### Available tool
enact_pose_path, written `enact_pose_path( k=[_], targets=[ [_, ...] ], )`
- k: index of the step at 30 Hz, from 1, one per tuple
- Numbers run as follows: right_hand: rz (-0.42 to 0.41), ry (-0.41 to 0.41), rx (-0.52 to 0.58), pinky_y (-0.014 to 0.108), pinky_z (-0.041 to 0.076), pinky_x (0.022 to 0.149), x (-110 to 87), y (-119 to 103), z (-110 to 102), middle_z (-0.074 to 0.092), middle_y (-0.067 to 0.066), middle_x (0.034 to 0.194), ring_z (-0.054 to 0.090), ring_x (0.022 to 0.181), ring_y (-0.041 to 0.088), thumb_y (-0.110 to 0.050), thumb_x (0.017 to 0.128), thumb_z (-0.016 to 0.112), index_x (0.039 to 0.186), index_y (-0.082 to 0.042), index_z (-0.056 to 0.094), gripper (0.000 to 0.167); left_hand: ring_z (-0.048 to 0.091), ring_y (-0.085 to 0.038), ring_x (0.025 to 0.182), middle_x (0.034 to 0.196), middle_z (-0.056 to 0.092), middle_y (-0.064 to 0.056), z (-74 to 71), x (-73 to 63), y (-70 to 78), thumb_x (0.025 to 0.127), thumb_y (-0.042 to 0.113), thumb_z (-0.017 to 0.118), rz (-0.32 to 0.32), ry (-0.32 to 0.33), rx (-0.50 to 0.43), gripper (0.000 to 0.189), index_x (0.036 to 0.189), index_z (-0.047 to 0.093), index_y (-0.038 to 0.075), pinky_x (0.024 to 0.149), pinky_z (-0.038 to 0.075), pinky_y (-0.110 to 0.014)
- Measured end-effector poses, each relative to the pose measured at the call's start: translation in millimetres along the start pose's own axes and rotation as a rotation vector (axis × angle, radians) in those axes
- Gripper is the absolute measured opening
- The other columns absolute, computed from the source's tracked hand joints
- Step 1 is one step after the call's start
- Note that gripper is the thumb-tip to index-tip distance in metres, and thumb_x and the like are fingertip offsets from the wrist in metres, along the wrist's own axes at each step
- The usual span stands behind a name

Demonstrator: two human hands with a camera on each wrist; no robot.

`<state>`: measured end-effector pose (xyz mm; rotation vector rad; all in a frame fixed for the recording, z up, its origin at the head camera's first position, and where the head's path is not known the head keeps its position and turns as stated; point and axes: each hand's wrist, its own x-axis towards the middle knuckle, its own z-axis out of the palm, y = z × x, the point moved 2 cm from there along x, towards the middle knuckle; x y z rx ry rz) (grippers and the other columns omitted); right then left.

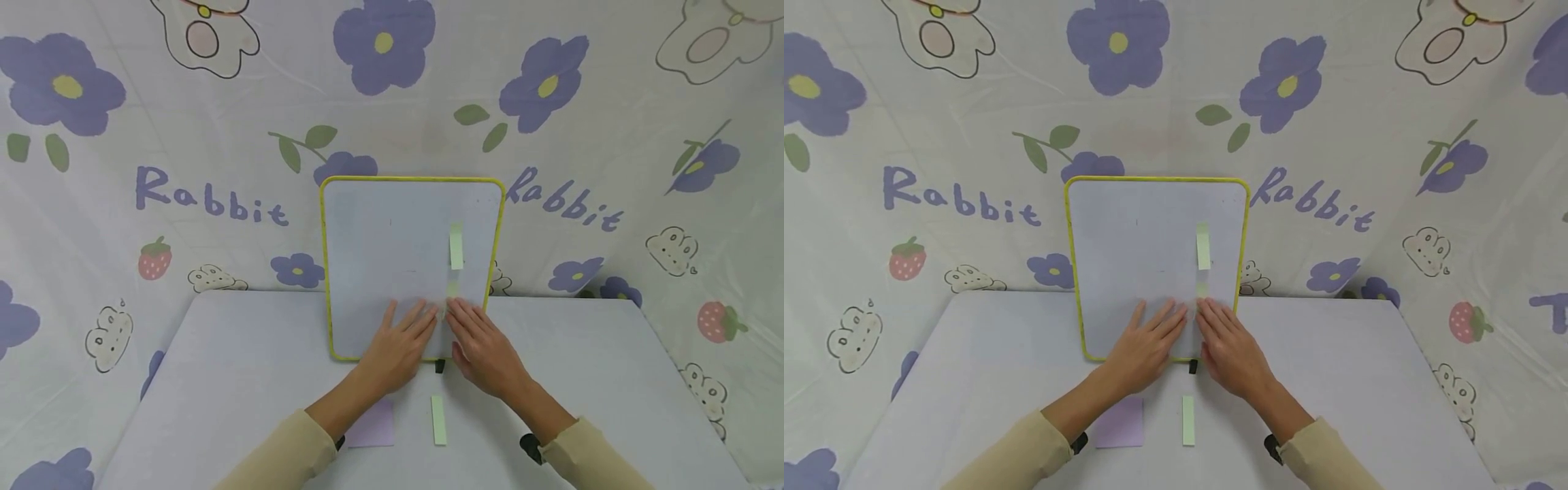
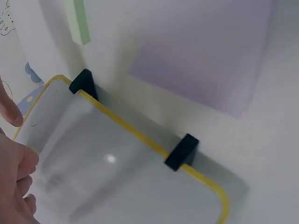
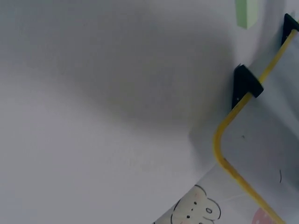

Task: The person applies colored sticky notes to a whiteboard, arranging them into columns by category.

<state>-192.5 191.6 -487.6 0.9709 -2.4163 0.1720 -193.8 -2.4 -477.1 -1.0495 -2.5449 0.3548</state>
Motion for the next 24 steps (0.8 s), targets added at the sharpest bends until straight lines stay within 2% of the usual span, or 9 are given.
enact_pose_path(
  k=[5, 12, 17, 24],
  targets=[
    [0.055, 0.021, 0.104, 0.053, 0.036, 0.109, -4.4, -9.2, 1.0, 0.048, 0.023, 0.146, 0.045, 0.136, 0.037, -0.007, 0.08, 0.075, 0.136, 0.009, 0.054, 0.062, 0.028, -0.021, 0.148, 0.16, 0.034, -0.002, 5.9, -24.5, -7.2, 0.094, 0.031, 0.064, 0.021, 0.047, -0.089, 0.061, 0.149, 0.047, 0.011, 0.111, 0.032, -0.056],
    [0.046, -0.004, 0.18, 0.051, 0.04, 0.107, -9.4, -32.8, 6.0, 0.052, 0.022, 0.142, 0.049, 0.134, 0.035, -0.008, 0.081, 0.076, 0.134, 0.008, 0.056, 0.059, 0.034, -0.023, 0.146, 0.158, 0.037, -0.004, 14.6, -58.6, -20.4, 0.094, 0.023, 0.064, 0.045, 0.02, -0.234, 0.057, 0.147, 0.049, 0.011, 0.11, 0.035, -0.055],
    [0.046, -0.077, 0.246, 0.048, 0.044, 0.104, -13.2, -50.2, 10.0, 0.055, 0.02, 0.14, 0.054, 0.129, 0.033, -0.011, 0.081, 0.079, 0.133, 0.005, 0.058, 0.059, 0.04, -0.024, 0.142, 0.156, 0.041, -0.004, 19.1, -81.3, -25.7, 0.095, 0.022, 0.061, 0.059, -0.02, -0.301, 0.053, 0.146, 0.051, 0.011, 0.106, 0.04, -0.053],
    [0.168, -0.233, 0.438, 0.044, 0.05, 0.097, -14.1, -76.4, 11.3, 0.057, 0.012, 0.14, 0.057, 0.126, 0.027, -0.017, 0.089, 0.075, 0.138, -0.003, 0.056, 0.055, 0.042, -0.026, 0.14, 0.152, 0.046, -0.007, 29.6, -108.6, -28.0, 0.098, 0.023, 0.06, 0.077, -0.096, -0.371, 0.048, 0.144, 0.053, 0.011, 0.102, 0.043, -0.054]
  ],
)
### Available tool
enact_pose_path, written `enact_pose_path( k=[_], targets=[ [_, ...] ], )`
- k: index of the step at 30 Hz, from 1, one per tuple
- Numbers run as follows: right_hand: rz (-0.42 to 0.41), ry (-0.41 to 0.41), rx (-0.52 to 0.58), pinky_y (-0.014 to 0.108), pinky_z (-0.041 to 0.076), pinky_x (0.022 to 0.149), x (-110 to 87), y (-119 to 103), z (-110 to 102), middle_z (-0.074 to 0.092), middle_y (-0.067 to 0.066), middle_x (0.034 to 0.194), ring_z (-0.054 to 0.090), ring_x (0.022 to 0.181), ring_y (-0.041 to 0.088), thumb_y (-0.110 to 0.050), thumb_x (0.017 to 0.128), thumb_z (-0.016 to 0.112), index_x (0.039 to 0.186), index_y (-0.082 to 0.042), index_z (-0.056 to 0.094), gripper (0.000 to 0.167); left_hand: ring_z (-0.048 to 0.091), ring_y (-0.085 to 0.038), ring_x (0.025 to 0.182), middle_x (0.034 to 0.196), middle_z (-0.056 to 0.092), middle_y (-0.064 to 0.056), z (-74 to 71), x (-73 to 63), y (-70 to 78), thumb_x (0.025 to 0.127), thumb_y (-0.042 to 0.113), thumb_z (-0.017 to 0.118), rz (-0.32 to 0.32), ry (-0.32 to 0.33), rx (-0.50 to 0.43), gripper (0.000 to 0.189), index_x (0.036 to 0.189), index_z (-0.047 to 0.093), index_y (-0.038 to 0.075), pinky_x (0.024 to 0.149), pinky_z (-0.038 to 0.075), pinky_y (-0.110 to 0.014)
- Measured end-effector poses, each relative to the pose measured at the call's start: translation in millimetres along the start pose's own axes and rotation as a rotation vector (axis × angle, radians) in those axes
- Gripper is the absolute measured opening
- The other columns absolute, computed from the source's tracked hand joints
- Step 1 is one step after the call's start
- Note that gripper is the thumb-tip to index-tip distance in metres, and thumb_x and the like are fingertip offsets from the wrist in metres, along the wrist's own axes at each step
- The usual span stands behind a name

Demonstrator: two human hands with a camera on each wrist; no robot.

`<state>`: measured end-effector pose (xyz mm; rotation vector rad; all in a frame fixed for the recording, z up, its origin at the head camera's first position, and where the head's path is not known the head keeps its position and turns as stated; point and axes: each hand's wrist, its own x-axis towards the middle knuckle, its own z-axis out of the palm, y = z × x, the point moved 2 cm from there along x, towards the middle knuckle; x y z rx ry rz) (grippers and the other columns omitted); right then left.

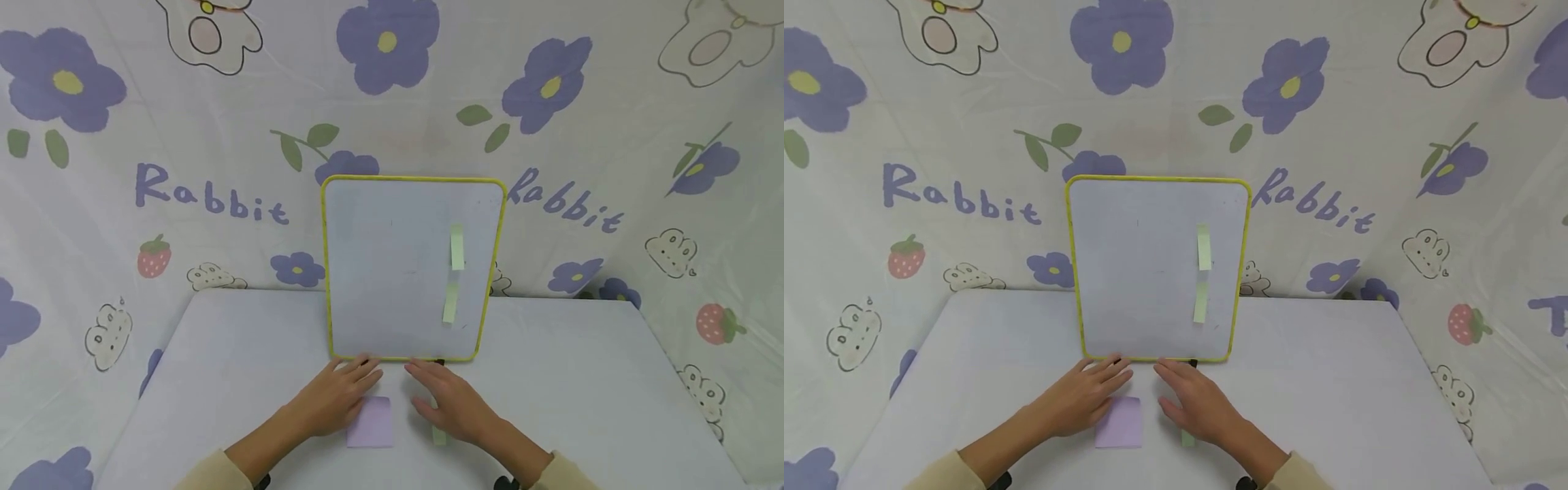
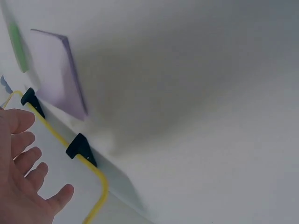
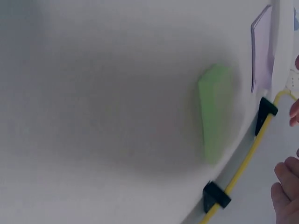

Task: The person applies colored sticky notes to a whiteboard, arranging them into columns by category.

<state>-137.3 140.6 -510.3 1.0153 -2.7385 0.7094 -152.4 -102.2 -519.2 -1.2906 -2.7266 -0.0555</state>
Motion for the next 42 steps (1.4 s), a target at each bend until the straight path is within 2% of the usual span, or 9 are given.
enact_pose_path(
  k=[4, 8, 11, 16, 21, 31, 42],
  targets=[
    [0.028, -0.047, 0.092, 0.043, 0.051, 0.096, 0.5, -8.5, 9.2, 0.061, 0.007, 0.137, 0.06, 0.123, 0.023, -0.018, 0.09, 0.074, 0.139, -0.008, 0.056, 0.053, 0.047, -0.026, 0.137, 0.147, 0.053, -0.007, 2.3, -10.2, -0.5, 0.098, 0.022, 0.059, 0.003, -0.01, -0.044, 0.042, 0.139, 0.057, 0.012, 0.098, 0.046, -0.053],
    [0.012, -0.08, 0.145, 0.041, 0.051, 0.096, 0.2, -14.5, 18.7, 0.064, 0.005, 0.133, 0.062, 0.12, 0.02, -0.019, 0.09, 0.073, 0.136, -0.008, 0.059, 0.049, 0.053, -0.024, 0.132, 0.141, 0.058, -0.006, 5.0, -19.7, 0.1, 0.097, 0.022, 0.059, 0.006, -0.035, -0.066, 0.039, 0.135, 0.061, 0.012, 0.095, 0.049, -0.05],
    [-0.049, -0.079, 0.176, 0.038, 0.051, 0.096, -0.7, -18.0, 25.3, 0.066, 0.005, 0.129, 0.063, 0.118, 0.02, -0.016, 0.089, 0.074, 0.132, -0.005, 0.062, 0.046, 0.054, -0.023, 0.13, 0.139, 0.059, -0.005, 8.7, -25.7, -0.2, 0.097, 0.022, 0.059, 0.016, -0.038, -0.061, 0.038, 0.134, 0.062, 0.013, 0.094, 0.049, -0.048],
    [-0.186, -0.067, 0.178, 0.034, 0.053, 0.093, -3.6, -22.7, 34.3, 0.07, 0.005, 0.121, 0.066, 0.112, 0.019, -0.01, 0.086, 0.076, 0.123, -0.003, 0.066, 0.039, 0.053, -0.021, 0.131, 0.142, 0.057, -0.006, 13.3, -31.7, -1.4, 0.097, 0.023, 0.059, 0.051, 0.001, -0.056, 0.041, 0.137, 0.06, 0.013, 0.095, 0.048, -0.045],
    [-0.232, -0.087, 0.126, 0.032, 0.052, 0.093, -4.6, -26.6, 40.9, 0.07, 0.003, 0.118, 0.066, 0.11, 0.017, -0.013, 0.086, 0.076, 0.12, -0.005, 0.067, 0.036, 0.053, -0.022, 0.132, 0.142, 0.057, -0.006, 16.3, -34.3, -2.3, 0.096, 0.023, 0.059, 0.071, 0.009, -0.054, 0.042, 0.136, 0.061, 0.012, 0.095, 0.048, -0.045],
    [-0.219, -0.09, 0.039, 0.034, 0.053, 0.093, -1.5, -29.7, 45.8, 0.071, 0.004, 0.115, 0.067, 0.11, 0.019, -0.017, 0.084, 0.078, 0.117, -0.006, 0.068, 0.036, 0.047, -0.025, 0.137, 0.145, 0.054, -0.007, 20.3, -35.7, -3.3, 0.097, 0.031, 0.059, -0.011, -0.144, -0.048, 0.047, 0.14, 0.058, 0.012, 0.095, 0.047, -0.054],
    [-0.169, -0.122, -0.017, 0.034, 0.052, 0.093, -1.4, -24.8, 49.9, 0.071, 0.004, 0.115, 0.066, 0.112, 0.02, -0.023, 0.083, 0.08, 0.115, -0.007, 0.07, 0.038, 0.046, -0.025, 0.138, 0.149, 0.051, -0.007, 22.0, -36.1, -3.9, 0.098, 0.033, 0.058, -0.024, -0.175, -0.058, 0.049, 0.143, 0.055, 0.013, 0.096, 0.047, -0.053]
  ],
)
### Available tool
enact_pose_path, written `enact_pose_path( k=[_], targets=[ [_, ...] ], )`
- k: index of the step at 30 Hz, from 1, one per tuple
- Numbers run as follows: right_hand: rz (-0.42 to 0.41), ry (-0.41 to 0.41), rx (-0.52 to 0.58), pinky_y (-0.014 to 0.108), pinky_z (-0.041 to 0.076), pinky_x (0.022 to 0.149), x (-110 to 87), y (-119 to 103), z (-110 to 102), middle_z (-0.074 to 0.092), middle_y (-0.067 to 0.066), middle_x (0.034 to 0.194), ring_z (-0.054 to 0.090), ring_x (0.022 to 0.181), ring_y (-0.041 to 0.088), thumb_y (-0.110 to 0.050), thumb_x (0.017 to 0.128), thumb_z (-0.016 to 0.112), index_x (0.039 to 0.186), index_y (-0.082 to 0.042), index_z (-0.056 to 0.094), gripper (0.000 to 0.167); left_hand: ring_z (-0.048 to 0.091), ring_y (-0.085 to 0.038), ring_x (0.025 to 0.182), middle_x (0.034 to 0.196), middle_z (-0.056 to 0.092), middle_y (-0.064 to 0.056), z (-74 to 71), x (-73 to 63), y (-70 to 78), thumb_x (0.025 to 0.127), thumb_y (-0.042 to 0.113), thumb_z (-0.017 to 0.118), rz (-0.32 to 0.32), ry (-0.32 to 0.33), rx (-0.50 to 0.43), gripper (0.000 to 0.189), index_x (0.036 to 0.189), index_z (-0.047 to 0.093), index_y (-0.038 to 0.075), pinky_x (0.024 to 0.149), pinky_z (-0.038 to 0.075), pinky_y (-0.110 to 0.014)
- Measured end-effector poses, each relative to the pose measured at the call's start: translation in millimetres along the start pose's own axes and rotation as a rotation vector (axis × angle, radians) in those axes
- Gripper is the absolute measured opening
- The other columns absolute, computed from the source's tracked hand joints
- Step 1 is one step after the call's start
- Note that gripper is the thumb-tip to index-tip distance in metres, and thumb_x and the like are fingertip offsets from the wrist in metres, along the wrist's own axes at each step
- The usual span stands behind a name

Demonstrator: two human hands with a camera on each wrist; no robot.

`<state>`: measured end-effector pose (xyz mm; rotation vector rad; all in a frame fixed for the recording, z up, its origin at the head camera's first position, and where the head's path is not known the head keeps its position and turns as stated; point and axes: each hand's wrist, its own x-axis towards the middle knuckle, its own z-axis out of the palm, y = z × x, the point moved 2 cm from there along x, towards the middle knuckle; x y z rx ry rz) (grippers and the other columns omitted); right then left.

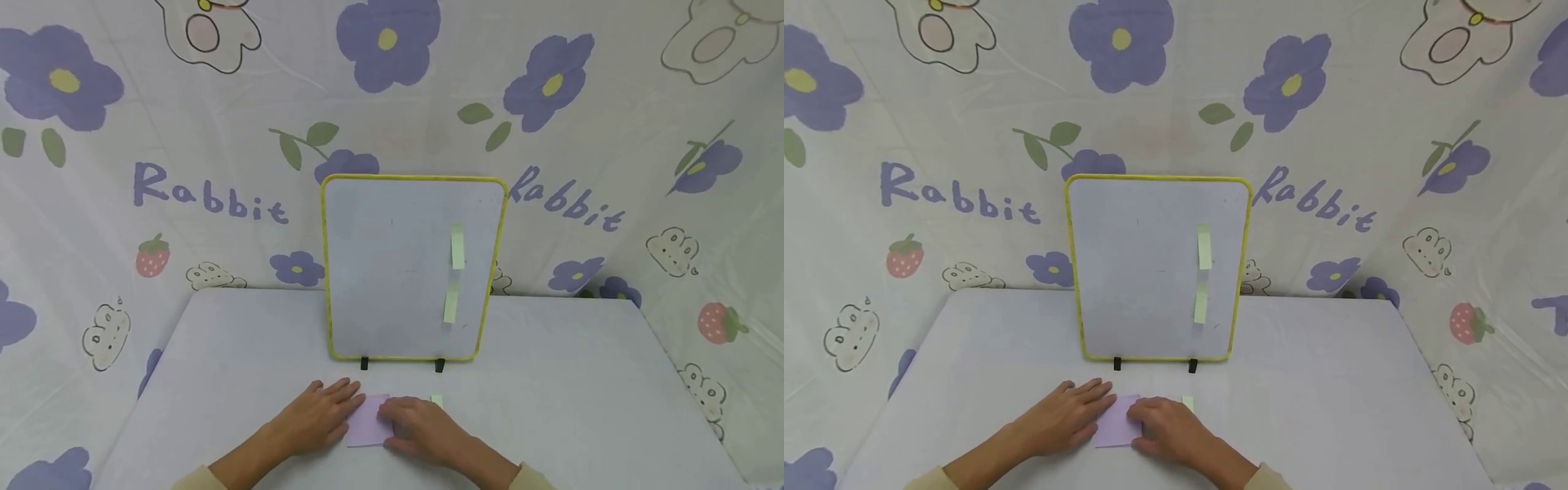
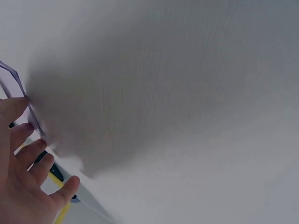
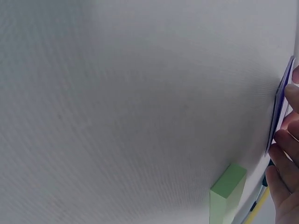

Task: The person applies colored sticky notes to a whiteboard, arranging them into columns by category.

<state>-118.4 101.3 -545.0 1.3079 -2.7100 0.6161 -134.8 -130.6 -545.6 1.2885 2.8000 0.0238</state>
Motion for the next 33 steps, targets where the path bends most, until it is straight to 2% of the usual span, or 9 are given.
enact_pose_path(
  k=[9, 13, 27, 33],
  targets=[
    [0.025, -0.038, 0.018, 0.034, 0.052, 0.093, 0.8, 1.7, 4.5, 0.071, 0.004, 0.115, 0.066, 0.111, 0.02, -0.026, 0.08, 0.083, 0.114, -0.008, 0.07, 0.04, 0.047, -0.024, 0.137, 0.148, 0.051, -0.007, -0.5, 0.0, -0.2, 0.098, 0.033, 0.058, 0.005, -0.012, 0.015, 0.049, 0.143, 0.055, 0.013, 0.094, 0.048, -0.052],
    [0.031, -0.051, 0.024, 0.034, 0.052, 0.094, 1.3, 1.9, 5.0, 0.071, 0.004, 0.116, 0.066, 0.112, 0.019, -0.025, 0.084, 0.079, 0.114, -0.009, 0.07, 0.035, 0.046, -0.023, 0.137, 0.148, 0.051, -0.006, 0.0, 0.1, -0.4, 0.099, 0.034, 0.057, 0.006, -0.02, 0.032, 0.05, 0.144, 0.055, 0.014, 0.094, 0.048, -0.052],
    [-0.016, 0.015, 0.008, 0.032, 0.053, 0.092, 3.5, 1.0, 2.7, 0.071, 0.002, 0.111, 0.067, 0.109, 0.016, -0.019, 0.091, 0.07, 0.107, -0.009, 0.072, 0.019, 0.049, -0.024, 0.136, 0.149, 0.05, -0.007, 3.0, -1.2, -1.1, 0.099, 0.033, 0.056, 0.009, -0.002, 0.001, 0.05, 0.145, 0.054, 0.013, 0.091, 0.05, -0.051],
    [-0.047, 0.028, 0.002, 0.032, 0.054, 0.091, 6.6, -0.4, 2.1, 0.072, 0.003, 0.108, 0.069, 0.106, 0.017, -0.016, 0.092, 0.068, 0.101, -0.008, 0.074, 0.013, 0.047, -0.025, 0.137, 0.15, 0.048, -0.006, 4.1, -1.5, -2.5, 0.1, 0.034, 0.054, 0.001, -0.018, -0.017, 0.05, 0.146, 0.053, 0.014, 0.093, 0.049, -0.051]
  ],
)
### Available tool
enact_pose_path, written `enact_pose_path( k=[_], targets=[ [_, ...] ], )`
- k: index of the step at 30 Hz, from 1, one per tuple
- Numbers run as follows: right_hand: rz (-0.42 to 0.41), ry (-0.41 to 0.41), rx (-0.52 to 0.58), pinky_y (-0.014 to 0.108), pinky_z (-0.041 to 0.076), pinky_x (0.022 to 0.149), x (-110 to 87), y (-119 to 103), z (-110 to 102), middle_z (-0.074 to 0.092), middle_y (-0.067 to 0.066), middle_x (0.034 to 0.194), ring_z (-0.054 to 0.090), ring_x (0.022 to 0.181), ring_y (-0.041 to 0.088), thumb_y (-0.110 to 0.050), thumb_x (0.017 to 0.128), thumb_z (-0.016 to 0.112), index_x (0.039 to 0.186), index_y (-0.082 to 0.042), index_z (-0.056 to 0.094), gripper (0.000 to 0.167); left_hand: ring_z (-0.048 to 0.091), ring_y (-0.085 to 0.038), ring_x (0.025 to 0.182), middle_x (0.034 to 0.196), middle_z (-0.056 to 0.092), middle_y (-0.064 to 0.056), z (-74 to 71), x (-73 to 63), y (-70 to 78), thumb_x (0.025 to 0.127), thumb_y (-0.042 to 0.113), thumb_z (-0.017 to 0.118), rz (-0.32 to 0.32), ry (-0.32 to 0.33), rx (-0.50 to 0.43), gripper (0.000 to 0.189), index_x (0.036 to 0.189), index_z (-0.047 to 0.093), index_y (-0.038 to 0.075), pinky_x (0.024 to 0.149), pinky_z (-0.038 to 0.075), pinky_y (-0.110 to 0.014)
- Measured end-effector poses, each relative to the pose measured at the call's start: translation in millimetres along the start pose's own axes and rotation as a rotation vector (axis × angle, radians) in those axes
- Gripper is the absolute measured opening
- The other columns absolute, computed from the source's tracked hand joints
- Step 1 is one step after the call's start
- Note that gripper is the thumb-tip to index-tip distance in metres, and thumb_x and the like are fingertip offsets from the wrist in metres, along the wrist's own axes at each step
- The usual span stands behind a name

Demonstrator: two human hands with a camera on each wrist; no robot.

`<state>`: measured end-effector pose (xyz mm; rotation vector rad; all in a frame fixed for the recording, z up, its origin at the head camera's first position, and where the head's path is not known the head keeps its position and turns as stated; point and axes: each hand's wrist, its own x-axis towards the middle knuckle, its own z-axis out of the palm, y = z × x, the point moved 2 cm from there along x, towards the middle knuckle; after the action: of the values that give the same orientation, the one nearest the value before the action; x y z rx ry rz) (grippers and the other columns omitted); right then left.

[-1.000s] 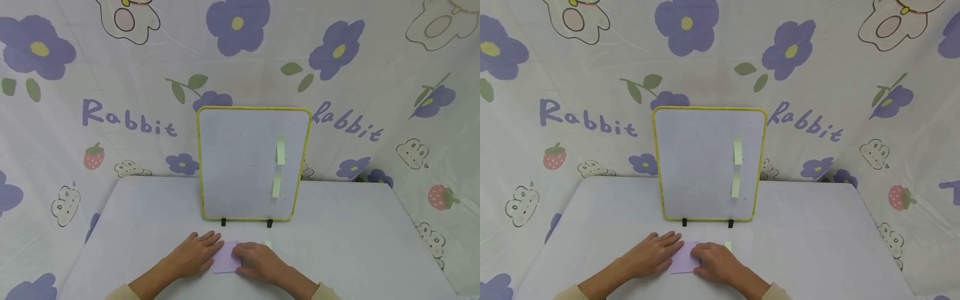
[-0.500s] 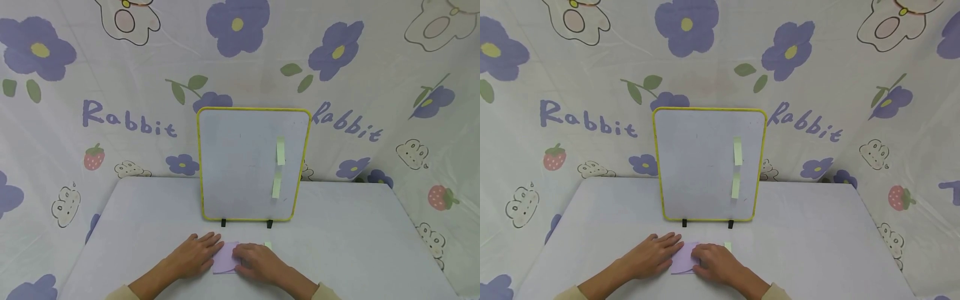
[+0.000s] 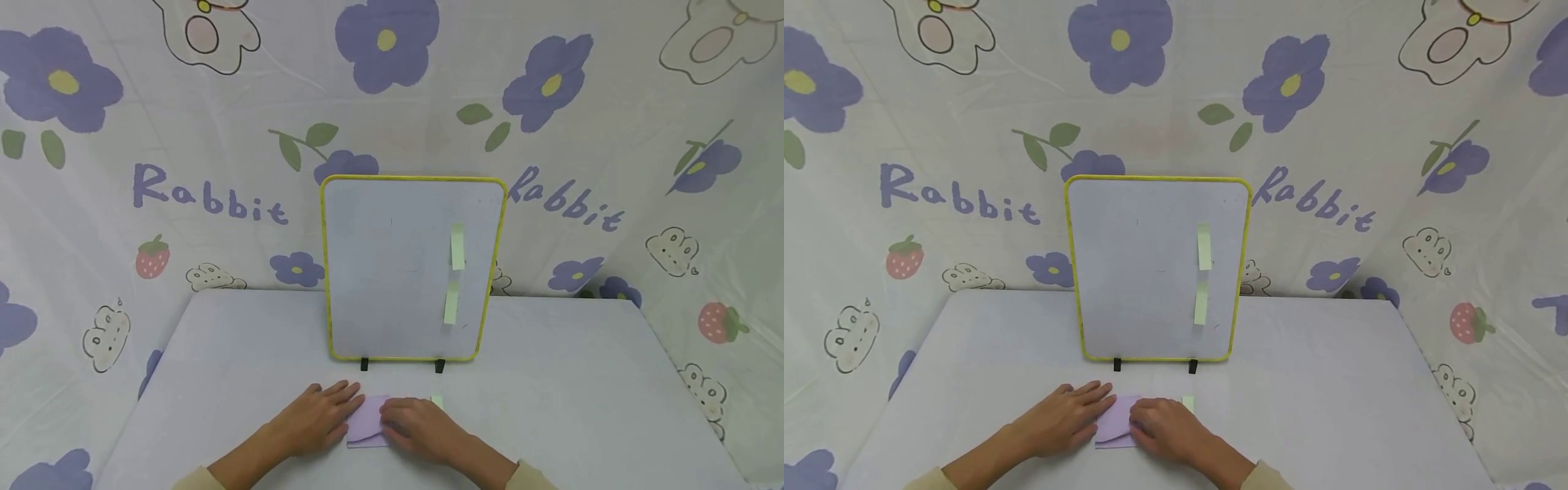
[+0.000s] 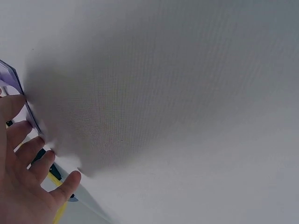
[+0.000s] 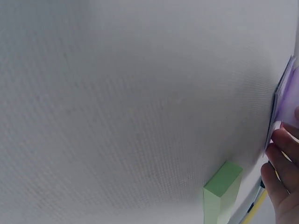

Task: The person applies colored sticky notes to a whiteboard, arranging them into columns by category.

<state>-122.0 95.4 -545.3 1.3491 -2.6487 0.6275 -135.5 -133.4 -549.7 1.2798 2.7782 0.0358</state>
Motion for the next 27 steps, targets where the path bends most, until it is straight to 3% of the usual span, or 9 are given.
enact_pose_path(
  k=[11, 18, 23, 27],
  targets=[
    [0.039, -0.003, 0.025, 0.031, 0.055, 0.087, 2.2, 1.5, 0.6, 0.074, 0.004, 0.106, 0.07, 0.103, 0.016, -0.011, 0.092, 0.069, 0.1, -0.006, 0.076, 0.012, 0.047, -0.024, 0.137, 0.151, 0.048, -0.006, 1.3, -1.5, -0.5, 0.099, 0.033, 0.055, 0.005, 0.007, 0.007, 0.051, 0.146, 0.052, 0.014, 0.093, 0.049, -0.049],
    [0.081, -0.007, 0.059, 0.029, 0.056, 0.084, 4.0, 2.8, 0.6, 0.075, 0.002, 0.1, 0.07, 0.098, 0.013, -0.01, 0.093, 0.067, 0.101, -0.005, 0.074, 0.012, 0.05, -0.024, 0.135, 0.149, 0.05, -0.005, -1.4, -3.0, 1.2, 0.098, 0.033, 0.056, 0.024, 0.044, 0.046, 0.052, 0.145, 0.052, 0.012, 0.089, 0.05, -0.048],
    [0.152, -0.043, 0.099, 0.03, 0.056, 0.084, 6.6, 1.3, -2.3, 0.074, 0.002, 0.101, 0.07, 0.097, 0.012, -0.01, 0.096, 0.064, 0.103, -0.005, 0.073, 0.013, 0.05, -0.024, 0.134, 0.149, 0.05, -0.004, -4.5, -7.3, 3.7, 0.097, 0.033, 0.059, 0.023, 0.023, 0.06, 0.055, 0.146, 0.051, 0.011, 0.09, 0.051, -0.048],
    [0.153, -0.028, 0.113, 0.031, 0.056, 0.085, 7.1, 0.0, -2.7, 0.074, 0.004, 0.102, 0.069, 0.099, 0.014, -0.007, 0.095, 0.063, 0.102, -0.004, 0.072, 0.012, 0.051, -0.024, 0.133, 0.148, 0.052, -0.004, -7.9, -15.1, 6.4, 0.095, 0.033, 0.062, 0.025, 0.014, 0.072, 0.056, 0.144, 0.053, 0.01, 0.09, 0.051, -0.048]
  ],
)
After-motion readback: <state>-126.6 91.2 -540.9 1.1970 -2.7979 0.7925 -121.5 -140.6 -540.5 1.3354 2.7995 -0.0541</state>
